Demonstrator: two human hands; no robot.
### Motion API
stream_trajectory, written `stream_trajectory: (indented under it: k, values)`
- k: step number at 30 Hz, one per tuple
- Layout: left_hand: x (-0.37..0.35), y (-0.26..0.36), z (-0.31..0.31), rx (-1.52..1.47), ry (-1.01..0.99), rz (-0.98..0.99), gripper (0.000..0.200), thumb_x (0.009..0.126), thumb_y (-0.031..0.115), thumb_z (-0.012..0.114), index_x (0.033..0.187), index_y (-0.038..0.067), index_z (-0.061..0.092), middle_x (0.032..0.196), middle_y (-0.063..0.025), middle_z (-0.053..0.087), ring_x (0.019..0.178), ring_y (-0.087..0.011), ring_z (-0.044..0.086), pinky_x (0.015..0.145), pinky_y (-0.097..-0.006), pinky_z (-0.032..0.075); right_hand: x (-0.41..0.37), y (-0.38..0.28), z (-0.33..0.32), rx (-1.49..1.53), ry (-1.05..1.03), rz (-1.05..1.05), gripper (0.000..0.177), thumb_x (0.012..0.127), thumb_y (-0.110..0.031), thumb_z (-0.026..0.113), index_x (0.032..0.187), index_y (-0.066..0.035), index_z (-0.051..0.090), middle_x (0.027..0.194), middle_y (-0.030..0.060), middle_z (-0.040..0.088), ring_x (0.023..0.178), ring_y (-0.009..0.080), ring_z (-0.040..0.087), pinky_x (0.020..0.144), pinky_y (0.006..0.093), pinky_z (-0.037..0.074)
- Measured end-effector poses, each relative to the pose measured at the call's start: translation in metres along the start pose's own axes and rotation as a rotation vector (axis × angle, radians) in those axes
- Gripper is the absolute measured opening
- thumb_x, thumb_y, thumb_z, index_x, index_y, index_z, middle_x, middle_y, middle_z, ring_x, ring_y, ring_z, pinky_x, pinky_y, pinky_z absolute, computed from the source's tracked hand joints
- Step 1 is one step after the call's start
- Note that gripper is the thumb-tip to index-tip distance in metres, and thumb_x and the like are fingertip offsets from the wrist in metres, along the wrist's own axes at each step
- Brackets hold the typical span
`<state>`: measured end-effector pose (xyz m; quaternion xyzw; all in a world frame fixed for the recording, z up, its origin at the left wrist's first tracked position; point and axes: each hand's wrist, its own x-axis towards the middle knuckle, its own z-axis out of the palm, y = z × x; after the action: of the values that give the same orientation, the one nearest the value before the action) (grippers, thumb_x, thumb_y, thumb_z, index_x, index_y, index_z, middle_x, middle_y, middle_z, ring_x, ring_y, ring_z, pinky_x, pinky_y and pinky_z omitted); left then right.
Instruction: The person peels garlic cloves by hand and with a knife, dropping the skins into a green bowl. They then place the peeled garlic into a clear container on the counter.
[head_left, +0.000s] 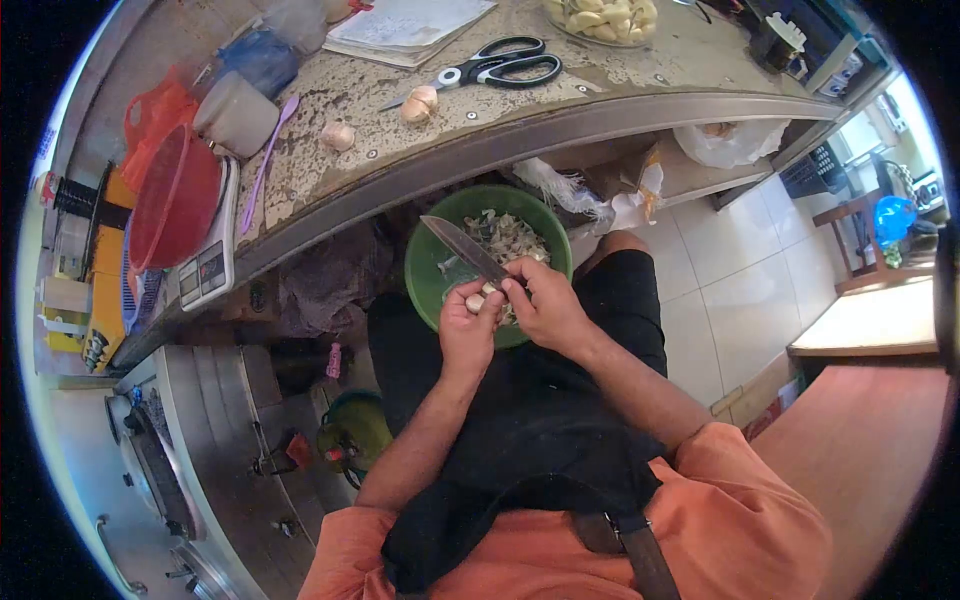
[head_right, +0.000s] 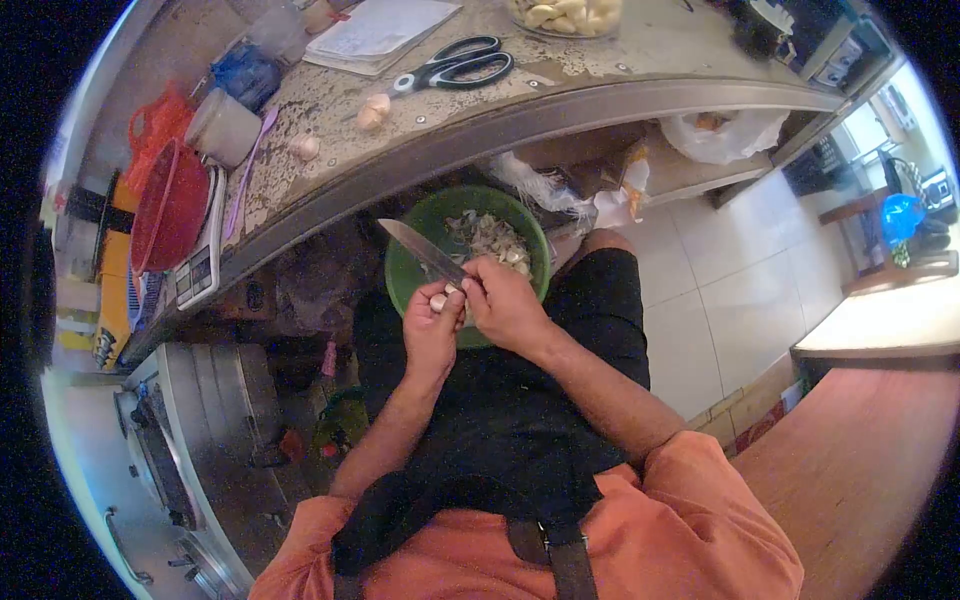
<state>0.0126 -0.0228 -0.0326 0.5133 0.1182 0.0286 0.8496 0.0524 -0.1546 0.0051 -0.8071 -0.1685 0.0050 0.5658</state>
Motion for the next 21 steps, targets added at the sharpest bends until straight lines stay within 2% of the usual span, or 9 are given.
stream_trajectory:
  k: [4, 7, 13, 16, 17, 20, 21]
  values:
    - [-0.001, -0.002, -0.001, 0.096, 0.002, 0.099, 0.025, 0.086, 0.004, 0.064, 0.108, 0.003, 0.051, 0.085, -0.0024, 0.058, 0.065, -0.006, 0.05, 0.054, -0.0194, 0.04, 0.0, -0.002, 0.0, -0.015, 0.024, 0.025, 0.015, 0.087, -0.011, 0.053, 0.096, 0.0, 0.055, 0.081, 0.0201, 0.061, 0.077, 0.0384, 0.06, 0.068, 0.0449, 0.046]
    - [-0.003, 0.002, 0.003, 0.099, 0.027, 0.101, 0.027, 0.086, 0.004, 0.064, 0.11, 0.003, 0.05, 0.087, -0.0027, 0.058, 0.066, -0.0058, 0.05, 0.055, -0.0192, 0.04, 0.0, 0.0, 0.003, -0.053, 0.078, -0.043, 0.012, 0.086, -0.007, 0.057, 0.095, 0.002, 0.054, 0.077, 0.0178, 0.061, 0.069, 0.031, 0.062, 0.063, 0.0363, 0.047]
    - [0.0, 0.003, 0.003, -0.013, -0.004, 0.06, 0.028, 0.086, 0.005, 0.064, 0.111, 0.003, 0.05, 0.088, -0.0025, 0.058, 0.067, -0.0062, 0.05, 0.056, -0.0191, 0.041, 0.001, -0.004, 0.0, -0.022, 0.119, -0.007, 0.012, 0.086, -0.007, 0.056, 0.095, 0.002, 0.055, 0.076, 0.016, 0.061, 0.068, 0.0276, 0.062, 0.062, 0.0349, 0.047]
    - [0.002, 0.003, -0.002, -0.007, -0.034, 0.02, 0.029, 0.086, 0.005, 0.065, 0.111, 0.003, 0.05, 0.087, -0.0023, 0.058, 0.066, -0.0066, 0.05, 0.056, -0.0196, 0.04, 0.0, 0.001, -0.001, 0.04, 0.075, 0.061, 0.017, 0.086, -0.01, 0.055, 0.099, 0.001, 0.055, 0.083, 0.0209, 0.063, 0.078, 0.0375, 0.062, 0.069, 0.0414, 0.048]
    - [0.002, 0.003, -0.003, 0.001, -0.04, 0.01, 0.029, 0.086, 0.005, 0.065, 0.111, 0.003, 0.051, 0.087, -0.0023, 0.058, 0.066, -0.0068, 0.05, 0.055, -0.0198, 0.04, 0.0, 0.0, -0.003, 0.062, 0.064, 0.068, 0.017, 0.086, -0.01, 0.055, 0.099, 0.001, 0.055, 0.083, 0.0209, 0.063, 0.078, 0.0376, 0.062, 0.069, 0.0415, 0.048]
    - [0.001, 0.004, -0.007, 0.019, -0.061, 0.033, 0.029, 0.085, 0.004, 0.065, 0.11, 0.001, 0.05, 0.097, -0.0047, 0.058, 0.086, -0.009, 0.056, 0.075, -0.0216, 0.048, 0.002, -0.007, -0.009, 0.079, 0.026, 0.065, 0.017, 0.086, -0.01, 0.055, 0.098, 0.001, 0.055, 0.083, 0.0207, 0.063, 0.077, 0.0379, 0.062, 0.069, 0.042, 0.049]
    - [0.001, 0.004, -0.007, 0.044, -0.065, 0.053, 0.029, 0.085, 0.003, 0.065, 0.11, 0.001, 0.05, 0.097, -0.0047, 0.058, 0.087, -0.0093, 0.056, 0.077, -0.0221, 0.048, 0.003, -0.009, -0.011, 0.052, 0.011, 0.048, 0.017, 0.086, -0.011, 0.055, 0.098, 0.001, 0.055, 0.082, 0.0206, 0.063, 0.077, 0.0379, 0.062, 0.069, 0.0422, 0.049]
